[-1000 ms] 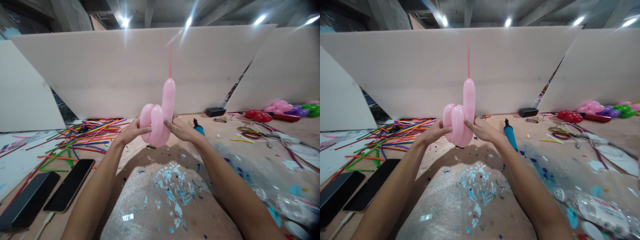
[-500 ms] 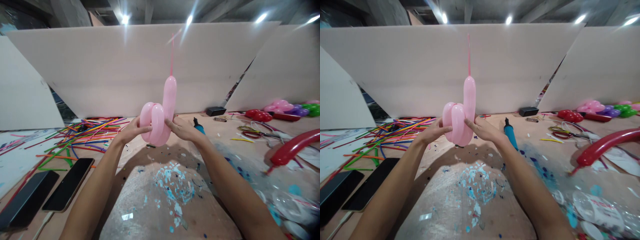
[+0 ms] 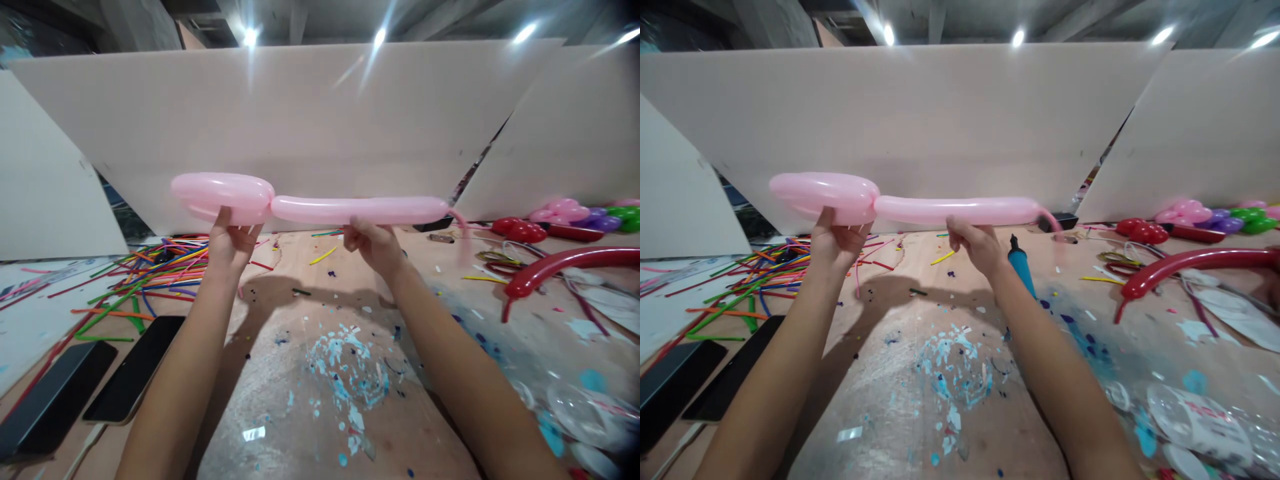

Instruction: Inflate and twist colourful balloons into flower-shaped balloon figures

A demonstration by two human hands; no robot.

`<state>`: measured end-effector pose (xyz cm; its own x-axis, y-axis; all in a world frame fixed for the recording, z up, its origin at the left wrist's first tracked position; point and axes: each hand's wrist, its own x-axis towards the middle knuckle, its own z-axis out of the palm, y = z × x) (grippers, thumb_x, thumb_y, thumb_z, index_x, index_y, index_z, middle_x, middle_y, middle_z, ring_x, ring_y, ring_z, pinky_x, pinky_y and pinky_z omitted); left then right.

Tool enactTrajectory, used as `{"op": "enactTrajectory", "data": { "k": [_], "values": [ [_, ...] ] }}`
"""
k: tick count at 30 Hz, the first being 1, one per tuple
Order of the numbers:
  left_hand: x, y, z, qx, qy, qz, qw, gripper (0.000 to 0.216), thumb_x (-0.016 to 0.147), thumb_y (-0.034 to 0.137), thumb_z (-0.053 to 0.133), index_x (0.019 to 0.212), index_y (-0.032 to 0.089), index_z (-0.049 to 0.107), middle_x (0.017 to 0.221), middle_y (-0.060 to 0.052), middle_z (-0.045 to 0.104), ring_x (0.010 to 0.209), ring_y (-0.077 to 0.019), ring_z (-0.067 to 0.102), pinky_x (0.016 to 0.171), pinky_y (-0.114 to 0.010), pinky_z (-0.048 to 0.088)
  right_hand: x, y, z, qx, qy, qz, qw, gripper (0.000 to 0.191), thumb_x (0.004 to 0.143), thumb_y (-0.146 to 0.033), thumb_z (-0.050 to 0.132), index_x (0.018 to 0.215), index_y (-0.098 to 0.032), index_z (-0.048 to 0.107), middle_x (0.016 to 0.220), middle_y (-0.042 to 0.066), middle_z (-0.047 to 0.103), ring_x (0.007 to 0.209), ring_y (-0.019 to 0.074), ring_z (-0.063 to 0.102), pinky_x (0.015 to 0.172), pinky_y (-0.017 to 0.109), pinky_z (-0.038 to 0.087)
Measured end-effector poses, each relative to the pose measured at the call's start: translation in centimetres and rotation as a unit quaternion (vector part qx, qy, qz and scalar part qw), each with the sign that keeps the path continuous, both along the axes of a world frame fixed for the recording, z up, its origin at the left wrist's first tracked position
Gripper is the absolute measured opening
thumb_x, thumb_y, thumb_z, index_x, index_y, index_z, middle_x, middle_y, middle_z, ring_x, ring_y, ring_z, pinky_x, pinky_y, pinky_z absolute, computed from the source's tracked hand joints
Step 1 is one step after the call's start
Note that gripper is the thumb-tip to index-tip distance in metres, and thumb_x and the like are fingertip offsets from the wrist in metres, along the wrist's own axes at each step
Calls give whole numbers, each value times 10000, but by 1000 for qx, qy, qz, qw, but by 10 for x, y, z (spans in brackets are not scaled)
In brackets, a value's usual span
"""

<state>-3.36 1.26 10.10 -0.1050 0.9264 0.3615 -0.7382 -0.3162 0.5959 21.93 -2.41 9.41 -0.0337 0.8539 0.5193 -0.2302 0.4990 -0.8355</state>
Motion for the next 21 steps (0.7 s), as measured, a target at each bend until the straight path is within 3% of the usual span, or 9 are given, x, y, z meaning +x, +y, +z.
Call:
{"op": "enactTrajectory", "data": {
  "k": [3,6,11,16,21],
  "values": [
    [-1,-2,4,6,-43,-1,999,338,777,335,723,1085,233,628,1132,-66,701,1231,-258,571,981,-395,547,-8,7,-10,-108,88,83,987,333,654,-443,778,701,-186,572,608,-43,545,458,69,452,443,233,357],
    [3,-3,3,1,-59,-5,998,372,746,327,759,1084,240,630,1083,-66,712,1199,-265,594,961,-398,561,-12,11,-16,-153,143,107,972,320,630,-393,784,735,-191,560,638,-54,559,465,60,436,457,232,358],
    [5,-2,0,-17,-45,-11,999,417,730,345,768,1110,259,617,1094,-65,696,1185,-261,593,949,-393,558,-8,12,-15,-161,149,104,970,345,618,-409,800,702,-186,551,646,-45,556,480,64,438,459,241,345],
    [6,-3,-2,-111,-14,-42,993,485,725,555,678,1065,220,594,1156,-135,636,1167,-348,574,917,-481,543,-6,17,-16,-113,201,45,972,514,627,-354,835,561,-194,351,488,-105,264,390,31,221,392,221,208],
    [9,-1,-8,-165,-28,-37,985,401,662,439,728,915,212,515,1060,-116,588,1092,-332,605,916,-478,527,0,16,-16,-113,203,95,968,373,650,-247,796,615,-185,430,520,-101,278,409,28,205,406,193,225]
  ]
}}
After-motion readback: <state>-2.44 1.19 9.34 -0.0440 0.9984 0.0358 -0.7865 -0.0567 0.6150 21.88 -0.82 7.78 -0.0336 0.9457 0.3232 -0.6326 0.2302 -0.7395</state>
